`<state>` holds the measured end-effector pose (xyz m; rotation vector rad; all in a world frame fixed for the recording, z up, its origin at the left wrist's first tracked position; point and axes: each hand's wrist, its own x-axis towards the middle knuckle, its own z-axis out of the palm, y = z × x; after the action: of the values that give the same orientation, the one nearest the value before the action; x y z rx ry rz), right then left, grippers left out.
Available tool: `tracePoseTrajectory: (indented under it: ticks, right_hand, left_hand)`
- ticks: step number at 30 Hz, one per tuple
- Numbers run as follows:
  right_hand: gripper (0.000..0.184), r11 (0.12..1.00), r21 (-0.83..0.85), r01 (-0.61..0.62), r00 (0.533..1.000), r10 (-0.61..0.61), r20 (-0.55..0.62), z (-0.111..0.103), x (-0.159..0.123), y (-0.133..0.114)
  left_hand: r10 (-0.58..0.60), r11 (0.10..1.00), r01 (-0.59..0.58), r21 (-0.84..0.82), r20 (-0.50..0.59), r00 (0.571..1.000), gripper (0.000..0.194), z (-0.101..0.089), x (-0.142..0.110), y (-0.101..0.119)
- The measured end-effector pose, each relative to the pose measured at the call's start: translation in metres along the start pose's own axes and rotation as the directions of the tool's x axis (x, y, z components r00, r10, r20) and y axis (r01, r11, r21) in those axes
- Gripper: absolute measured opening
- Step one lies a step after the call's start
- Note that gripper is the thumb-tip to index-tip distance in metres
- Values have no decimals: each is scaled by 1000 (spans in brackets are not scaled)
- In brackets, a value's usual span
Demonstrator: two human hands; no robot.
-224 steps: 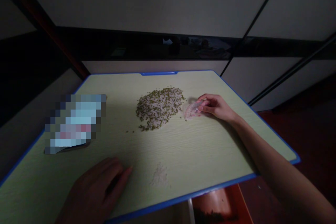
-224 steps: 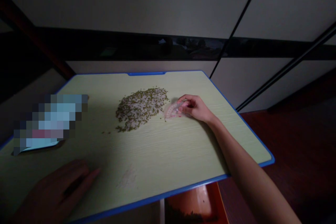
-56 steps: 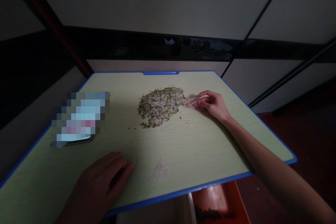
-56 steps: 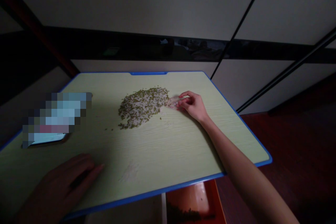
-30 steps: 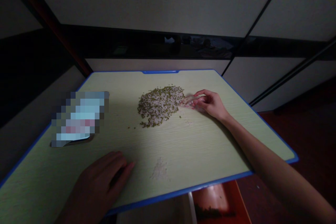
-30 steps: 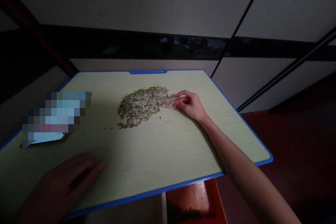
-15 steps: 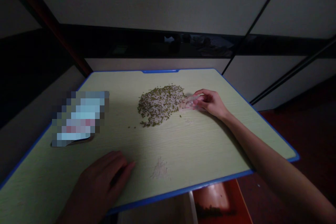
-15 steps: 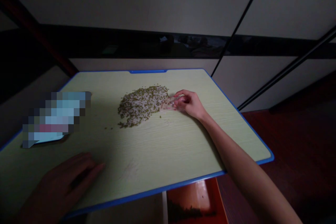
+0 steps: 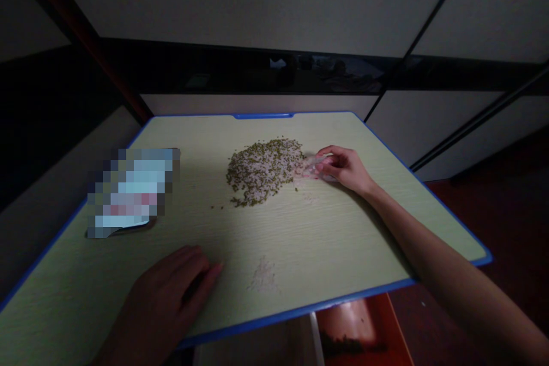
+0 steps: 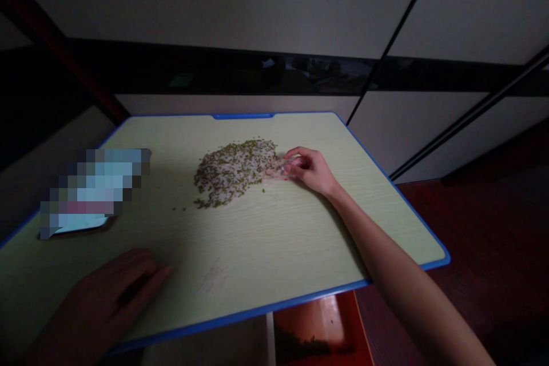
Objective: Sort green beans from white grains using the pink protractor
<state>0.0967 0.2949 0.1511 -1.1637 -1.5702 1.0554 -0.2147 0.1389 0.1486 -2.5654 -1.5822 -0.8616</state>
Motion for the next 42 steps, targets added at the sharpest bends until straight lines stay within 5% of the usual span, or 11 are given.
tracePoseTrajectory:
  ticks: [16,36,42]
  right_hand:
    - [26,999,-27,46,994,-43,103,-4,-2,2]
    - [20,996,74,-46,968,26,250,-10,-13,-2]
    - [23,999,34,-1,988,-4,153,-12,-10,4]
  left_hand:
    - [-7,1000,7,-4,11,1000,37,2,-1,-2]
    - [0,1000,0,7,28,1000,38,1,0,-1]
    - [-6,1000,6,1,30,1000,39,1,-1,-1]
